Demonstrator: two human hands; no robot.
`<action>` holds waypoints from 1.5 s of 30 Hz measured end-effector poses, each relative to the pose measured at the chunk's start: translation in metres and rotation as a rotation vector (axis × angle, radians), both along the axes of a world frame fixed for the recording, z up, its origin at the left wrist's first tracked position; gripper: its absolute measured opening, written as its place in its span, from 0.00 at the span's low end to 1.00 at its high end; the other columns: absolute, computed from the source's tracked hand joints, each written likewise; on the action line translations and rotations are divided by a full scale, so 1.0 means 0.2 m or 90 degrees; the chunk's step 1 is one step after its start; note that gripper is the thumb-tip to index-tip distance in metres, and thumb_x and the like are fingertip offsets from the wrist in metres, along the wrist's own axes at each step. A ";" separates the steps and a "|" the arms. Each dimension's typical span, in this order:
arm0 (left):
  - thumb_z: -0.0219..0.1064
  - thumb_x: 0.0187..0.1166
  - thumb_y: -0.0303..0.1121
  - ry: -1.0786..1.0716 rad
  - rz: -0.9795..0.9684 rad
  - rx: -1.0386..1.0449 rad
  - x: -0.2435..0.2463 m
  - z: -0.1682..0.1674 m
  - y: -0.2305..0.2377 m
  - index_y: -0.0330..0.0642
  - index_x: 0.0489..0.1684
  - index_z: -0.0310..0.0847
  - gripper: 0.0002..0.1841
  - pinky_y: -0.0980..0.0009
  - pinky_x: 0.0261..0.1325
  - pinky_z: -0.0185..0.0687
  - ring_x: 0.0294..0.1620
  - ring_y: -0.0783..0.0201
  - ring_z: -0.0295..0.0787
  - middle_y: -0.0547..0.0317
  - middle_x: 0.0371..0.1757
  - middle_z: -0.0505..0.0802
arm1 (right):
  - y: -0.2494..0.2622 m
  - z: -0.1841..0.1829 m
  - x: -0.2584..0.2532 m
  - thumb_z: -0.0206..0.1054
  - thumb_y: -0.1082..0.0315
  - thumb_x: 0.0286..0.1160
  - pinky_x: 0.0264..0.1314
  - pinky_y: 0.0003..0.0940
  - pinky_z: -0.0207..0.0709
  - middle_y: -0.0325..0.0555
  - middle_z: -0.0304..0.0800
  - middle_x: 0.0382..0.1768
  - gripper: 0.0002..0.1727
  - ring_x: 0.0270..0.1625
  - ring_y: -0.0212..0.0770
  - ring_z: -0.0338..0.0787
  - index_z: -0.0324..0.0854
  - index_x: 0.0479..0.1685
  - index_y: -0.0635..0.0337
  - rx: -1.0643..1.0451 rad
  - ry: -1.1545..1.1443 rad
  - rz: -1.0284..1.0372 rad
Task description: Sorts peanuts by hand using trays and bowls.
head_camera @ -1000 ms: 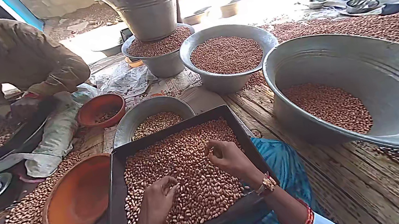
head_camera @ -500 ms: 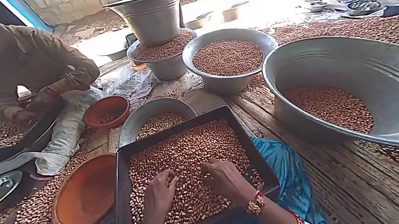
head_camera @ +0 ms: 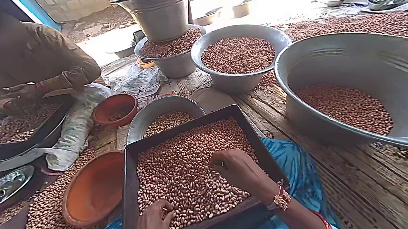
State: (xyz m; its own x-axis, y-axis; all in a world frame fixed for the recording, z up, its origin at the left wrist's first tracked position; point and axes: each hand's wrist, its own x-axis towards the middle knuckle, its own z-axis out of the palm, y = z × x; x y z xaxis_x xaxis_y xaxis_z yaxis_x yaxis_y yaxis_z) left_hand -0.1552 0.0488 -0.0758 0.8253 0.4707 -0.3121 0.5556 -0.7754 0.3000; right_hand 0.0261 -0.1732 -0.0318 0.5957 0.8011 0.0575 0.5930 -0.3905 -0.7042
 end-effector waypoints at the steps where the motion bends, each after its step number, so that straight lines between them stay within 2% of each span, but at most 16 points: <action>1: 0.73 0.78 0.33 0.010 -0.004 -0.005 0.00 0.00 0.00 0.36 0.49 0.92 0.11 0.38 0.58 0.82 0.47 0.36 0.93 0.36 0.42 0.95 | -0.01 0.00 0.03 0.62 0.67 0.83 0.54 0.54 0.83 0.52 0.95 0.42 0.12 0.47 0.52 0.94 0.91 0.53 0.59 -0.034 -0.006 -0.032; 4: 0.73 0.78 0.31 -0.001 -0.026 -0.029 0.02 0.00 0.03 0.35 0.48 0.92 0.10 0.44 0.50 0.81 0.36 0.42 0.89 0.41 0.32 0.92 | -0.03 0.00 0.07 0.62 0.65 0.85 0.59 0.56 0.81 0.53 0.96 0.47 0.14 0.53 0.53 0.94 0.91 0.56 0.58 -0.131 -0.002 -0.071; 10: 0.73 0.77 0.29 0.027 -0.057 -0.025 0.02 -0.01 0.03 0.35 0.50 0.92 0.10 0.43 0.56 0.83 0.43 0.40 0.91 0.38 0.40 0.94 | 0.02 -0.10 0.03 0.62 0.65 0.85 0.58 0.58 0.80 0.58 0.94 0.48 0.14 0.55 0.58 0.92 0.90 0.56 0.60 -0.186 -0.033 -0.036; 16: 0.73 0.77 0.29 0.008 -0.053 -0.074 -0.01 0.01 0.06 0.36 0.48 0.91 0.08 0.49 0.50 0.82 0.35 0.50 0.88 0.46 0.32 0.92 | 0.08 -0.15 0.01 0.59 0.66 0.85 0.57 0.58 0.80 0.59 0.92 0.53 0.14 0.58 0.59 0.92 0.87 0.58 0.61 -0.231 -0.063 -0.019; 18: 0.74 0.73 0.26 -0.076 -0.114 -0.218 -0.07 0.05 0.13 0.36 0.45 0.91 0.07 0.59 0.46 0.83 0.34 0.62 0.89 0.55 0.34 0.94 | 0.06 -0.12 0.00 0.60 0.65 0.83 0.56 0.58 0.80 0.59 0.92 0.51 0.14 0.56 0.59 0.92 0.86 0.57 0.61 -0.220 -0.045 0.003; 20: 0.72 0.74 0.29 -0.147 -0.248 -0.489 -0.13 0.10 0.24 0.43 0.44 0.92 0.06 0.76 0.49 0.88 0.40 0.77 0.93 0.68 0.40 0.97 | 0.03 -0.07 -0.02 0.67 0.65 0.80 0.50 0.57 0.81 0.57 0.93 0.41 0.12 0.45 0.56 0.92 0.88 0.54 0.62 -0.133 0.030 0.103; 22: 0.71 0.80 0.34 -0.179 -0.319 -0.685 -0.14 0.15 0.28 0.46 0.51 0.93 0.08 0.75 0.59 0.90 0.50 0.73 0.96 0.65 0.49 0.99 | 0.02 -0.02 -0.05 0.72 0.65 0.79 0.42 0.41 0.80 0.47 0.92 0.33 0.12 0.34 0.40 0.88 0.89 0.52 0.63 0.005 0.158 0.286; 23: 0.72 0.79 0.33 -0.214 -0.277 -0.671 -0.13 0.17 0.28 0.46 0.49 0.94 0.08 0.74 0.55 0.92 0.46 0.72 0.97 0.64 0.47 0.99 | 0.01 0.01 -0.06 0.72 0.67 0.79 0.44 0.34 0.82 0.45 0.93 0.35 0.11 0.35 0.34 0.89 0.88 0.53 0.64 0.054 0.210 0.351; 25: 0.71 0.72 0.25 -0.273 -0.122 -0.410 -0.07 0.17 0.23 0.44 0.41 0.92 0.06 0.73 0.40 0.94 0.32 0.72 0.96 0.65 0.38 0.98 | 0.00 0.04 -0.07 0.70 0.68 0.80 0.46 0.33 0.83 0.46 0.94 0.38 0.11 0.38 0.33 0.90 0.88 0.55 0.65 0.069 0.223 0.336; 27: 0.70 0.73 0.21 -0.254 -0.070 -0.111 0.03 0.11 0.22 0.39 0.42 0.93 0.07 0.56 0.46 0.90 0.37 0.58 0.95 0.54 0.43 0.97 | -0.01 0.03 -0.03 0.69 0.66 0.82 0.49 0.42 0.83 0.49 0.95 0.40 0.12 0.40 0.41 0.92 0.89 0.56 0.62 0.009 0.135 0.211; 28: 0.70 0.72 0.19 -0.247 -0.071 -0.021 0.07 0.06 0.22 0.38 0.43 0.94 0.09 0.43 0.51 0.87 0.43 0.47 0.95 0.46 0.46 0.97 | -0.03 0.02 -0.01 0.67 0.65 0.83 0.51 0.48 0.82 0.51 0.94 0.41 0.12 0.43 0.46 0.92 0.89 0.56 0.60 -0.041 0.090 0.143; 30: 0.71 0.73 0.20 -0.200 -0.068 0.082 0.12 -0.01 0.21 0.39 0.47 0.95 0.10 0.32 0.54 0.82 0.49 0.36 0.93 0.39 0.49 0.95 | -0.07 0.01 0.03 0.64 0.64 0.84 0.57 0.58 0.82 0.54 0.95 0.45 0.13 0.51 0.54 0.93 0.88 0.58 0.58 -0.157 0.042 0.026; 35: 0.74 0.73 0.24 -0.166 -0.065 0.166 0.15 -0.07 0.16 0.42 0.46 0.95 0.09 0.33 0.52 0.84 0.54 0.34 0.92 0.39 0.50 0.94 | -0.18 0.01 0.06 0.62 0.60 0.86 0.63 0.62 0.79 0.60 0.92 0.56 0.17 0.63 0.62 0.90 0.84 0.64 0.59 -0.426 0.084 -0.105; 39: 0.75 0.74 0.27 -0.136 -0.062 0.151 0.14 -0.05 0.15 0.42 0.50 0.94 0.10 0.34 0.55 0.83 0.56 0.35 0.92 0.40 0.53 0.95 | -0.12 -0.07 -0.03 0.64 0.61 0.85 0.64 0.64 0.78 0.67 0.89 0.59 0.21 0.66 0.66 0.88 0.79 0.68 0.67 -0.507 0.110 -0.062; 43: 0.75 0.72 0.25 -0.165 -0.061 0.159 0.14 -0.08 0.11 0.38 0.45 0.94 0.08 0.35 0.52 0.83 0.55 0.35 0.92 0.39 0.49 0.95 | 0.03 -0.10 -0.16 0.62 0.67 0.84 0.65 0.60 0.79 0.66 0.87 0.57 0.28 0.64 0.64 0.89 0.64 0.81 0.65 -0.360 0.141 0.025; 45: 0.75 0.71 0.24 -0.183 -0.056 0.162 0.14 -0.09 0.10 0.36 0.44 0.94 0.07 0.34 0.52 0.84 0.54 0.35 0.93 0.37 0.48 0.94 | 0.08 -0.13 -0.14 0.64 0.67 0.84 0.67 0.58 0.80 0.62 0.90 0.59 0.26 0.63 0.60 0.90 0.71 0.81 0.60 -0.169 0.149 0.060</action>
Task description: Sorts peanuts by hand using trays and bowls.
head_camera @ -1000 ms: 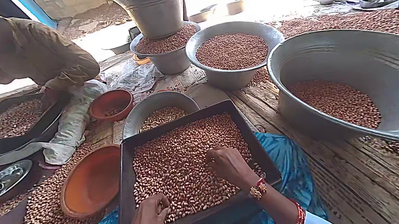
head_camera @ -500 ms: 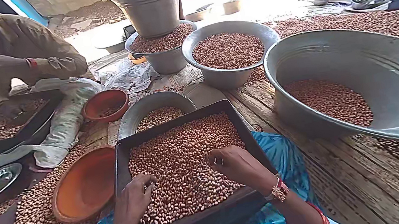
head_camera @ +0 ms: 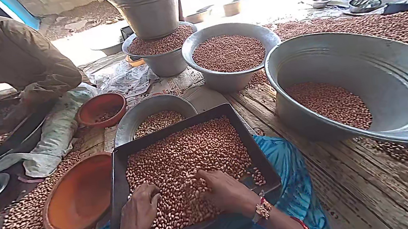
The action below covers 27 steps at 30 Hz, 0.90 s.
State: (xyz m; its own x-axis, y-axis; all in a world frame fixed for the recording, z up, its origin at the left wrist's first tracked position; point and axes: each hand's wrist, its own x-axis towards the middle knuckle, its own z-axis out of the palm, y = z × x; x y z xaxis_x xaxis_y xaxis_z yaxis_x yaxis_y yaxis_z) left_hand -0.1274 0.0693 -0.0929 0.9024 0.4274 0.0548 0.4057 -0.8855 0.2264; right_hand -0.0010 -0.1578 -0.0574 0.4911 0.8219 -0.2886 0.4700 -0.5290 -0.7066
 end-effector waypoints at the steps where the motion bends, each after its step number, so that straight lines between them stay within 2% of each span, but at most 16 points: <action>1: 0.75 0.72 0.24 0.001 0.005 -0.003 0.00 0.00 0.00 0.36 0.44 0.94 0.07 0.34 0.53 0.84 0.54 0.35 0.92 0.37 0.48 0.95 | 0.02 -0.01 0.03 0.65 0.67 0.84 0.65 0.56 0.81 0.58 0.92 0.57 0.21 0.60 0.56 0.92 0.78 0.74 0.59 0.083 -0.013 -0.014; 2: 0.75 0.73 0.24 0.000 0.010 -0.006 -0.01 0.00 0.00 0.36 0.44 0.94 0.07 0.34 0.54 0.84 0.54 0.34 0.93 0.37 0.48 0.95 | 0.03 0.00 0.07 0.64 0.68 0.83 0.62 0.53 0.83 0.54 0.93 0.55 0.17 0.57 0.52 0.93 0.83 0.68 0.58 0.132 -0.046 -0.043; 4: 0.73 0.73 0.23 -0.008 0.016 -0.015 -0.01 0.00 0.00 0.34 0.43 0.94 0.06 0.34 0.55 0.83 0.54 0.34 0.93 0.36 0.48 0.95 | 0.04 0.04 0.14 0.61 0.69 0.83 0.59 0.52 0.83 0.54 0.94 0.52 0.14 0.55 0.52 0.93 0.88 0.59 0.59 0.128 -0.144 -0.116; 6: 0.73 0.73 0.22 -0.015 0.020 -0.032 -0.02 0.01 0.02 0.33 0.42 0.94 0.06 0.35 0.58 0.82 0.54 0.35 0.93 0.36 0.47 0.95 | 0.03 0.06 0.22 0.59 0.68 0.84 0.59 0.54 0.82 0.57 0.93 0.54 0.15 0.57 0.56 0.93 0.88 0.59 0.59 0.042 -0.215 -0.143; 9: 0.75 0.72 0.22 -0.099 0.059 -0.120 -0.04 0.02 0.07 0.34 0.40 0.94 0.04 0.36 0.59 0.82 0.50 0.39 0.94 0.40 0.43 0.96 | 0.04 0.04 0.27 0.62 0.65 0.84 0.61 0.55 0.81 0.58 0.91 0.57 0.15 0.60 0.57 0.91 0.87 0.62 0.59 -0.036 -0.222 -0.132; 11: 0.75 0.73 0.22 -0.157 0.099 -0.245 -0.05 0.04 0.10 0.33 0.42 0.91 0.05 0.47 0.54 0.85 0.43 0.52 0.95 0.47 0.41 0.96 | 0.04 0.01 0.27 0.63 0.65 0.83 0.60 0.56 0.81 0.58 0.92 0.57 0.15 0.60 0.57 0.91 0.87 0.61 0.58 -0.042 -0.222 -0.128; 12: 0.72 0.75 0.21 -0.182 0.098 -0.319 -0.05 0.05 0.11 0.33 0.44 0.87 0.05 0.60 0.48 0.91 0.37 0.62 0.95 0.53 0.39 0.96 | 0.04 0.00 0.27 0.62 0.65 0.82 0.59 0.56 0.81 0.58 0.92 0.56 0.15 0.60 0.58 0.92 0.87 0.61 0.58 -0.038 -0.227 -0.129; 13: 0.67 0.75 0.20 -0.202 0.089 -0.400 -0.05 0.05 0.10 0.33 0.45 0.83 0.06 0.72 0.39 0.92 0.29 0.70 0.95 0.58 0.36 0.96 | 0.04 -0.01 0.27 0.62 0.65 0.82 0.59 0.57 0.81 0.58 0.92 0.55 0.15 0.60 0.58 0.92 0.87 0.61 0.58 -0.035 -0.231 -0.130; 15: 0.60 0.76 0.19 -0.171 0.048 -0.496 -0.04 0.07 0.04 0.33 0.51 0.78 0.09 0.79 0.29 0.84 0.22 0.75 0.86 0.60 0.36 0.91 | 0.04 0.00 0.27 0.61 0.64 0.82 0.59 0.58 0.80 0.58 0.93 0.53 0.16 0.58 0.58 0.92 0.87 0.61 0.59 -0.031 -0.225 -0.124; 17: 0.63 0.77 0.23 -0.081 -0.016 -0.465 -0.03 0.10 -0.05 0.34 0.54 0.82 0.11 0.74 0.34 0.79 0.26 0.73 0.81 0.59 0.38 0.89 | 0.02 0.03 0.26 0.63 0.63 0.82 0.56 0.56 0.80 0.55 0.94 0.46 0.16 0.51 0.55 0.92 0.87 0.60 0.59 0.026 -0.166 -0.100; 18: 0.66 0.76 0.25 -0.054 -0.047 -0.423 -0.03 0.09 -0.10 0.36 0.52 0.86 0.10 0.71 0.34 0.77 0.26 0.72 0.79 0.60 0.34 0.89 | 0.00 0.04 0.26 0.64 0.62 0.81 0.53 0.51 0.81 0.51 0.94 0.42 0.16 0.46 0.49 0.92 0.88 0.59 0.59 0.094 -0.103 -0.080; 20: 0.71 0.71 0.24 -0.061 -0.104 -0.303 -0.04 0.07 -0.17 0.38 0.43 0.92 0.08 0.66 0.29 0.72 0.20 0.68 0.73 0.60 0.26 0.87 | -0.03 0.04 0.23 0.65 0.66 0.78 0.44 0.32 0.83 0.42 0.92 0.39 0.14 0.35 0.32 0.89 0.84 0.57 0.63 0.290 0.088 -0.057; 22: 0.74 0.68 0.23 -0.083 -0.139 -0.204 -0.06 0.05 -0.23 0.38 0.39 0.94 0.06 0.55 0.33 0.81 0.23 0.57 0.82 0.51 0.30 0.92 | -0.07 0.04 0.19 0.61 0.70 0.69 0.33 0.24 0.81 0.35 0.87 0.37 0.15 0.28 0.25 0.85 0.76 0.54 0.63 0.427 0.243 -0.091; 24: 0.77 0.65 0.25 -0.110 -0.154 -0.139 -0.07 0.01 -0.25 0.39 0.40 0.95 0.08 0.47 0.37 0.87 0.29 0.48 0.91 0.47 0.34 0.94 | -0.12 0.03 0.17 0.59 0.70 0.65 0.25 0.21 0.71 0.31 0.80 0.32 0.14 0.23 0.23 0.76 0.76 0.52 0.60 0.398 0.227 -0.145; 26: 0.79 0.64 0.26 -0.108 -0.157 -0.101 -0.08 -0.03 -0.27 0.39 0.44 0.96 0.11 0.43 0.39 0.89 0.36 0.42 0.95 0.44 0.36 0.95 | -0.17 0.03 0.17 0.60 0.68 0.73 0.31 0.29 0.68 0.35 0.77 0.29 0.13 0.26 0.29 0.73 0.82 0.53 0.60 0.258 0.065 -0.154; 27: 0.79 0.65 0.26 -0.094 -0.156 -0.086 -0.08 -0.03 -0.28 0.39 0.45 0.95 0.11 0.43 0.39 0.89 0.37 0.42 0.95 0.43 0.37 0.94 | -0.19 0.02 0.17 0.62 0.67 0.76 0.35 0.37 0.71 0.42 0.81 0.28 0.13 0.28 0.38 0.78 0.86 0.52 0.61 0.184 -0.029 -0.144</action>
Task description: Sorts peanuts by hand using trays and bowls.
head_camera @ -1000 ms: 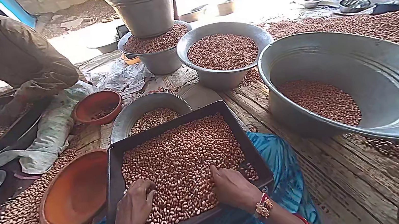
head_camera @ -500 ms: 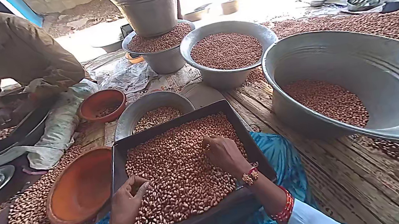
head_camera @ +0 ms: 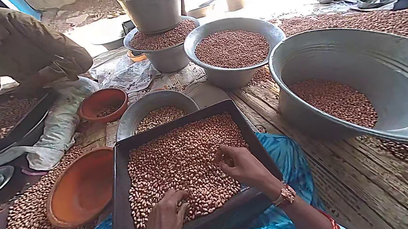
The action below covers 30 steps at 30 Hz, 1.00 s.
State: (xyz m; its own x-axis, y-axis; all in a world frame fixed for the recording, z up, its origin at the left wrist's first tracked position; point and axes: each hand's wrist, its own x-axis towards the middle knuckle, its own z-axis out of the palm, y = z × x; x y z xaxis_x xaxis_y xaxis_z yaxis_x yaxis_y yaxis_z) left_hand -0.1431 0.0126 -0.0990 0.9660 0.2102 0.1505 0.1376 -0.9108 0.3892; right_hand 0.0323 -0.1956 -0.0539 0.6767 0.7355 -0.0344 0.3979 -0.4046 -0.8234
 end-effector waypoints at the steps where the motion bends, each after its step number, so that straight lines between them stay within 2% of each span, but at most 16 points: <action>1: 0.78 0.65 0.26 0.013 0.000 0.013 0.00 0.00 -0.01 0.38 0.45 0.95 0.11 0.42 0.39 0.89 0.37 0.41 0.95 0.42 0.38 0.94 | -0.01 -0.01 -0.01 0.63 0.65 0.79 0.43 0.47 0.78 0.50 0.88 0.33 0.13 0.36 0.47 0.86 0.88 0.53 0.61 -0.081 -0.060 0.008; 3: 0.76 0.68 0.26 0.039 0.004 0.034 0.00 0.02 -0.04 0.36 0.46 0.94 0.11 0.42 0.40 0.89 0.38 0.40 0.95 0.41 0.40 0.94 | -0.02 -0.03 -0.03 0.63 0.65 0.83 0.59 0.58 0.81 0.57 0.94 0.49 0.14 0.55 0.57 0.93 0.90 0.56 0.60 -0.206 -0.096 0.033; 4: 0.74 0.69 0.26 0.046 0.009 0.047 0.00 0.02 -0.05 0.36 0.47 0.94 0.11 0.42 0.39 0.89 0.38 0.40 0.95 0.41 0.40 0.94 | -0.01 -0.04 -0.04 0.62 0.65 0.84 0.61 0.60 0.80 0.58 0.94 0.53 0.14 0.59 0.59 0.92 0.89 0.57 0.59 -0.249 -0.102 0.045; 8: 0.71 0.71 0.24 0.049 0.021 0.075 0.00 0.02 -0.07 0.35 0.44 0.94 0.09 0.43 0.39 0.90 0.38 0.39 0.96 0.40 0.39 0.94 | 0.02 -0.12 -0.08 0.63 0.67 0.84 0.58 0.59 0.81 0.61 0.92 0.54 0.13 0.59 0.62 0.91 0.88 0.58 0.62 -0.322 -0.131 0.065; 12: 0.70 0.71 0.22 0.058 0.020 -0.019 -0.01 0.04 0.01 0.34 0.43 0.94 0.08 0.43 0.45 0.88 0.38 0.41 0.94 0.40 0.39 0.94 | 0.04 -0.12 -0.08 0.62 0.68 0.84 0.59 0.59 0.81 0.62 0.92 0.53 0.13 0.59 0.62 0.91 0.87 0.57 0.64 -0.334 -0.132 0.081; 14: 0.70 0.71 0.22 0.048 -0.013 -0.145 -0.03 0.10 0.10 0.35 0.40 0.94 0.07 0.52 0.45 0.88 0.35 0.51 0.92 0.46 0.38 0.95 | 0.04 -0.05 -0.09 0.62 0.69 0.84 0.60 0.61 0.80 0.64 0.91 0.52 0.12 0.59 0.64 0.91 0.86 0.56 0.66 -0.327 -0.114 0.119; 16: 0.67 0.77 0.27 0.110 -0.161 -0.406 -0.07 0.19 0.23 0.39 0.42 0.93 0.07 0.72 0.50 0.90 0.39 0.72 0.93 0.63 0.40 0.96 | 0.04 0.03 -0.10 0.67 0.68 0.81 0.55 0.59 0.81 0.62 0.93 0.43 0.11 0.49 0.61 0.92 0.88 0.52 0.66 -0.215 -0.052 0.217; 17: 0.66 0.81 0.30 0.157 -0.282 -0.555 -0.09 0.23 0.30 0.41 0.47 0.92 0.08 0.74 0.57 0.90 0.46 0.74 0.94 0.65 0.46 0.97 | 0.04 0.05 -0.11 0.71 0.68 0.78 0.50 0.53 0.81 0.57 0.93 0.39 0.10 0.42 0.53 0.92 0.90 0.50 0.66 -0.101 -0.002 0.292; 19: 0.65 0.86 0.37 0.215 -0.396 -0.715 -0.10 0.30 0.38 0.45 0.62 0.90 0.14 0.70 0.63 0.90 0.55 0.68 0.95 0.60 0.58 0.97 | 0.06 0.10 -0.11 0.73 0.70 0.78 0.57 0.40 0.87 0.50 0.96 0.47 0.14 0.47 0.40 0.94 0.89 0.58 0.66 0.065 0.121 0.415; 21: 0.66 0.83 0.34 0.161 -0.181 -0.631 -0.12 0.35 0.40 0.44 0.61 0.88 0.13 0.68 0.46 0.96 0.43 0.65 0.98 0.60 0.53 0.97 | 0.05 0.13 -0.07 0.71 0.68 0.80 0.59 0.42 0.87 0.51 0.96 0.52 0.18 0.51 0.41 0.95 0.85 0.66 0.63 0.058 0.104 0.361; 22: 0.65 0.81 0.30 0.163 -0.024 -0.475 -0.11 0.36 0.42 0.42 0.60 0.86 0.13 0.66 0.41 0.96 0.38 0.63 0.97 0.59 0.48 0.97 | 0.04 0.14 -0.04 0.70 0.65 0.82 0.58 0.47 0.86 0.51 0.96 0.51 0.19 0.50 0.46 0.95 0.84 0.68 0.60 -0.021 0.043 0.267; 23: 0.69 0.81 0.30 0.208 0.112 -0.291 -0.08 0.36 0.43 0.42 0.63 0.86 0.14 0.59 0.45 0.93 0.39 0.57 0.97 0.54 0.47 0.96 | 0.03 0.16 -0.01 0.69 0.64 0.82 0.59 0.54 0.84 0.56 0.95 0.51 0.21 0.53 0.54 0.94 0.81 0.71 0.59 -0.138 -0.014 0.157; 24: 0.72 0.81 0.32 0.274 0.210 -0.145 -0.04 0.34 0.44 0.42 0.67 0.86 0.17 0.46 0.57 0.86 0.48 0.46 0.96 0.46 0.50 0.97 | 0.03 0.17 0.02 0.67 0.63 0.83 0.62 0.59 0.81 0.61 0.92 0.55 0.23 0.59 0.60 0.92 0.76 0.75 0.60 -0.276 -0.043 0.056; 25: 0.72 0.80 0.35 0.348 0.262 -0.059 -0.01 0.31 0.44 0.42 0.70 0.84 0.20 0.38 0.66 0.78 0.58 0.38 0.92 0.40 0.55 0.95 | 0.03 0.17 0.05 0.65 0.64 0.83 0.63 0.61 0.79 0.64 0.89 0.58 0.26 0.64 0.64 0.89 0.71 0.78 0.62 -0.398 -0.052 -0.022; 27: 0.74 0.79 0.41 0.436 0.276 0.018 0.05 0.23 0.39 0.41 0.73 0.81 0.25 0.34 0.72 0.73 0.67 0.33 0.86 0.35 0.61 0.92 | 0.03 0.11 0.10 0.66 0.64 0.81 0.64 0.61 0.79 0.66 0.87 0.61 0.31 0.67 0.65 0.88 0.65 0.81 0.65 -0.526 -0.029 -0.092; 30: 0.72 0.79 0.37 0.455 0.233 0.015 0.16 0.18 0.21 0.35 0.81 0.71 0.31 0.38 0.74 0.74 0.72 0.33 0.83 0.32 0.69 0.87 | 0.06 0.01 0.08 0.74 0.61 0.75 0.67 0.62 0.79 0.68 0.87 0.62 0.40 0.68 0.66 0.87 0.61 0.83 0.67 -0.508 0.019 -0.034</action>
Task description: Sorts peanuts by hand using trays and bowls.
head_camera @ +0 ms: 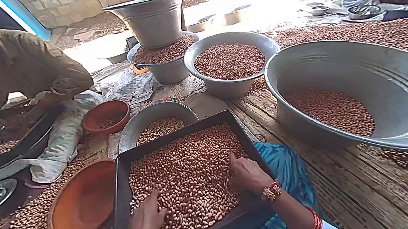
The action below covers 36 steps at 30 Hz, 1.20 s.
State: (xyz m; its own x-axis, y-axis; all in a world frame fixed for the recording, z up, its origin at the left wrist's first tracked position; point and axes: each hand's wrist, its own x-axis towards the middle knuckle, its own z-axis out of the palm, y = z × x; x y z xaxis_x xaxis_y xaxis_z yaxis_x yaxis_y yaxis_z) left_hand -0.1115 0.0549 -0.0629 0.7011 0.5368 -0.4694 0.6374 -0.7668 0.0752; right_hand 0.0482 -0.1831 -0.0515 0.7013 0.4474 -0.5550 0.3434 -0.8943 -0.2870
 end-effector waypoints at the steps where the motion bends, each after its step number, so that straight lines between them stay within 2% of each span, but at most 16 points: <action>1: 0.70 0.79 0.31 0.000 -0.010 -0.025 0.05 0.00 -0.06 0.34 0.84 0.66 0.33 0.39 0.76 0.73 0.73 0.33 0.82 0.30 0.69 0.86 | 0.03 -0.02 -0.03 0.76 0.60 0.74 0.68 0.62 0.78 0.69 0.86 0.63 0.42 0.68 0.66 0.87 0.59 0.84 0.68 0.029 0.029 0.022; 4: 0.67 0.72 0.20 -0.017 -0.021 -0.081 0.18 0.03 -0.23 0.32 0.90 0.56 0.40 0.44 0.79 0.71 0.76 0.36 0.80 0.31 0.72 0.84 | 0.11 -0.05 -0.08 0.77 0.52 0.74 0.72 0.62 0.76 0.69 0.85 0.64 0.46 0.70 0.65 0.86 0.58 0.85 0.69 0.126 0.098 0.082; 5: 0.66 0.71 0.18 -0.050 -0.022 -0.117 0.20 0.04 -0.27 0.31 0.91 0.53 0.42 0.43 0.81 0.68 0.79 0.36 0.78 0.30 0.75 0.82 | 0.14 -0.05 -0.09 0.77 0.53 0.73 0.72 0.62 0.76 0.68 0.85 0.64 0.45 0.70 0.64 0.86 0.61 0.83 0.69 0.151 0.109 0.091; 8: 0.59 0.76 0.17 -0.205 -0.051 -0.309 0.22 0.06 -0.28 0.27 0.93 0.44 0.41 0.48 0.91 0.53 0.91 0.41 0.61 0.29 0.88 0.66 | 0.17 0.01 -0.07 0.74 0.68 0.74 0.69 0.64 0.75 0.69 0.85 0.61 0.34 0.67 0.65 0.86 0.66 0.79 0.69 0.209 0.135 0.101; 9: 0.58 0.78 0.18 -0.257 -0.079 -0.377 0.23 0.08 -0.26 0.28 0.93 0.45 0.39 0.54 0.92 0.52 0.92 0.46 0.60 0.33 0.91 0.63 | 0.16 0.04 -0.05 0.73 0.70 0.74 0.67 0.64 0.75 0.69 0.85 0.60 0.32 0.66 0.65 0.86 0.67 0.77 0.69 0.231 0.137 0.110; 10: 0.59 0.79 0.20 -0.313 -0.105 -0.422 0.24 0.09 -0.24 0.30 0.91 0.53 0.36 0.57 0.87 0.63 0.87 0.51 0.69 0.37 0.88 0.68 | 0.15 0.06 -0.02 0.73 0.70 0.74 0.68 0.63 0.76 0.68 0.85 0.60 0.32 0.65 0.63 0.86 0.67 0.77 0.69 0.258 0.133 0.123; 11: 0.62 0.79 0.22 -0.357 -0.118 -0.435 0.25 0.11 -0.20 0.36 0.85 0.64 0.30 0.59 0.76 0.79 0.75 0.56 0.82 0.43 0.82 0.77 | 0.14 0.08 0.01 0.73 0.70 0.74 0.70 0.63 0.75 0.67 0.85 0.62 0.34 0.67 0.62 0.86 0.67 0.80 0.67 0.295 0.129 0.138; 12: 0.63 0.80 0.23 -0.385 -0.123 -0.410 0.28 0.13 -0.17 0.41 0.78 0.73 0.25 0.59 0.62 0.90 0.62 0.58 0.91 0.48 0.77 0.82 | 0.12 0.10 0.04 0.73 0.68 0.76 0.72 0.62 0.75 0.64 0.86 0.65 0.33 0.68 0.60 0.87 0.69 0.81 0.65 0.338 0.122 0.152; 13: 0.65 0.80 0.24 -0.407 -0.122 -0.341 0.30 0.16 -0.12 0.43 0.72 0.79 0.20 0.59 0.53 0.92 0.52 0.59 0.94 0.50 0.71 0.86 | 0.11 0.12 0.07 0.71 0.66 0.79 0.73 0.59 0.76 0.61 0.87 0.67 0.30 0.68 0.57 0.88 0.73 0.80 0.63 0.374 0.110 0.168; 15: 0.68 0.80 0.26 -0.449 -0.113 -0.142 0.36 0.18 -0.04 0.41 0.60 0.88 0.13 0.52 0.54 0.87 0.48 0.52 0.92 0.47 0.58 0.91 | 0.12 0.15 0.14 0.68 0.67 0.82 0.63 0.52 0.82 0.51 0.93 0.59 0.17 0.56 0.48 0.93 0.83 0.67 0.60 0.429 0.054 0.182; 16: 0.69 0.80 0.25 -0.469 -0.103 -0.065 0.39 0.18 -0.01 0.39 0.55 0.91 0.10 0.47 0.55 0.84 0.48 0.47 0.91 0.43 0.53 0.92 | 0.14 0.16 0.16 0.66 0.67 0.83 0.59 0.50 0.83 0.48 0.94 0.54 0.14 0.51 0.46 0.93 0.86 0.62 0.58 0.432 0.010 0.174; 18: 0.67 0.82 0.26 -0.450 -0.079 0.019 0.45 0.17 0.05 0.39 0.53 0.93 0.10 0.41 0.62 0.80 0.55 0.41 0.91 0.40 0.51 0.93 | 0.20 0.19 0.20 0.64 0.65 0.84 0.59 0.55 0.80 0.49 0.95 0.50 0.12 0.53 0.49 0.93 0.90 0.57 0.56 0.393 -0.073 0.152; 22: 0.68 0.83 0.31 -0.383 -0.094 0.079 0.53 0.09 0.08 0.42 0.56 0.93 0.11 0.40 0.65 0.79 0.62 0.38 0.89 0.38 0.56 0.92 | 0.35 0.16 0.25 0.63 0.64 0.85 0.63 0.59 0.78 0.52 0.95 0.54 0.13 0.61 0.54 0.91 0.91 0.57 0.56 0.337 -0.152 0.174; 28: 0.69 0.81 0.29 -0.383 -0.075 0.044 0.53 0.03 0.13 0.35 0.53 0.92 0.10 0.41 0.67 0.78 0.62 0.38 0.89 0.37 0.55 0.93 | 0.47 0.07 0.26 0.65 0.64 0.82 0.62 0.60 0.78 0.56 0.93 0.57 0.14 0.63 0.57 0.90 0.89 0.58 0.57 0.261 -0.141 0.200; 34: 0.73 0.79 0.30 -0.417 -0.089 0.027 0.49 -0.01 0.20 0.39 0.53 0.93 0.10 0.41 0.65 0.80 0.59 0.39 0.90 0.38 0.52 0.93 | 0.47 0.05 0.27 0.66 0.60 0.80 0.57 0.62 0.77 0.56 0.94 0.50 0.14 0.57 0.58 0.91 0.89 0.55 0.57 0.258 -0.121 0.194; 36: 0.72 0.78 0.29 -0.408 -0.099 0.049 0.50 0.00 0.18 0.40 0.53 0.94 0.10 0.40 0.64 0.80 0.60 0.37 0.89 0.38 0.52 0.93 | 0.44 0.10 0.26 0.67 0.59 0.80 0.55 0.59 0.78 0.54 0.94 0.46 0.14 0.52 0.55 0.92 0.89 0.54 0.57 0.291 -0.077 0.224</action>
